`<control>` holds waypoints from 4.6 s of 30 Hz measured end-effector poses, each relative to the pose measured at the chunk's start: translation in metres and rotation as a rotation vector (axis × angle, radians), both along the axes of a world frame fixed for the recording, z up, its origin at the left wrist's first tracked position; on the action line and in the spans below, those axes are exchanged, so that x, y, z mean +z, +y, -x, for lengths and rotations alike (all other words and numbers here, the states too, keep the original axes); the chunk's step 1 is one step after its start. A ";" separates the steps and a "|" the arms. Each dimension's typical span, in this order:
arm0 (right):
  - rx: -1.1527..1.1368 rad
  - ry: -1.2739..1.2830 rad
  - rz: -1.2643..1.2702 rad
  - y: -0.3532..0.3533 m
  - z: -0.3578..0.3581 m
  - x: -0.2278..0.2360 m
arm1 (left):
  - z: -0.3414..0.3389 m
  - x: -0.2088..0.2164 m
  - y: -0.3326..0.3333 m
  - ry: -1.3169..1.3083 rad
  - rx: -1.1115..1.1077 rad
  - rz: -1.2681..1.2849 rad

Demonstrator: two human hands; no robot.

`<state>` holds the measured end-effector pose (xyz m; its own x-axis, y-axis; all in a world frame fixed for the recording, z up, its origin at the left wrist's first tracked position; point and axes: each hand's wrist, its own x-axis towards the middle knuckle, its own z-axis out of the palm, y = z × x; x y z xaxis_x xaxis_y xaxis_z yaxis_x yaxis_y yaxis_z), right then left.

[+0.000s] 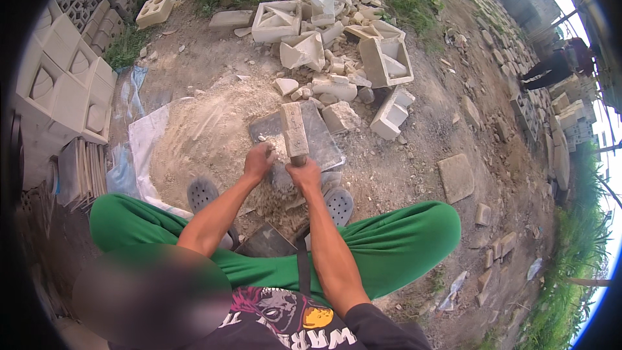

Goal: The person sits on the ground and uses a stone block as a hammer to strike another block, chipping away pieces to shape it. The person then picks up a different stone block and uses it to scrape and smooth the surface of a third block resting on the ground.

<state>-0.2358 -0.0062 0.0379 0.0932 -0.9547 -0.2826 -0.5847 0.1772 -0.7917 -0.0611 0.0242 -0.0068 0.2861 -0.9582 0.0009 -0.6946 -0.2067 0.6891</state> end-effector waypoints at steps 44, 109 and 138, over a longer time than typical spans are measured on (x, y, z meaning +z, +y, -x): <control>0.159 0.055 -0.159 -0.001 -0.005 -0.005 | -0.012 -0.005 -0.007 -0.023 -0.046 0.076; -0.019 0.021 -0.146 -0.005 -0.008 -0.003 | -0.004 0.010 -0.007 -0.001 0.113 -0.156; 0.089 0.144 -0.162 -0.001 -0.011 -0.018 | -0.010 -0.013 0.002 0.005 0.172 -0.046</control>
<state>-0.2244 -0.0068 0.0194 0.1222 -0.8858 -0.4478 -0.7088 0.2379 -0.6641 -0.0515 0.0259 -0.0194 0.4453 -0.8943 -0.0439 -0.6430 -0.3535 0.6794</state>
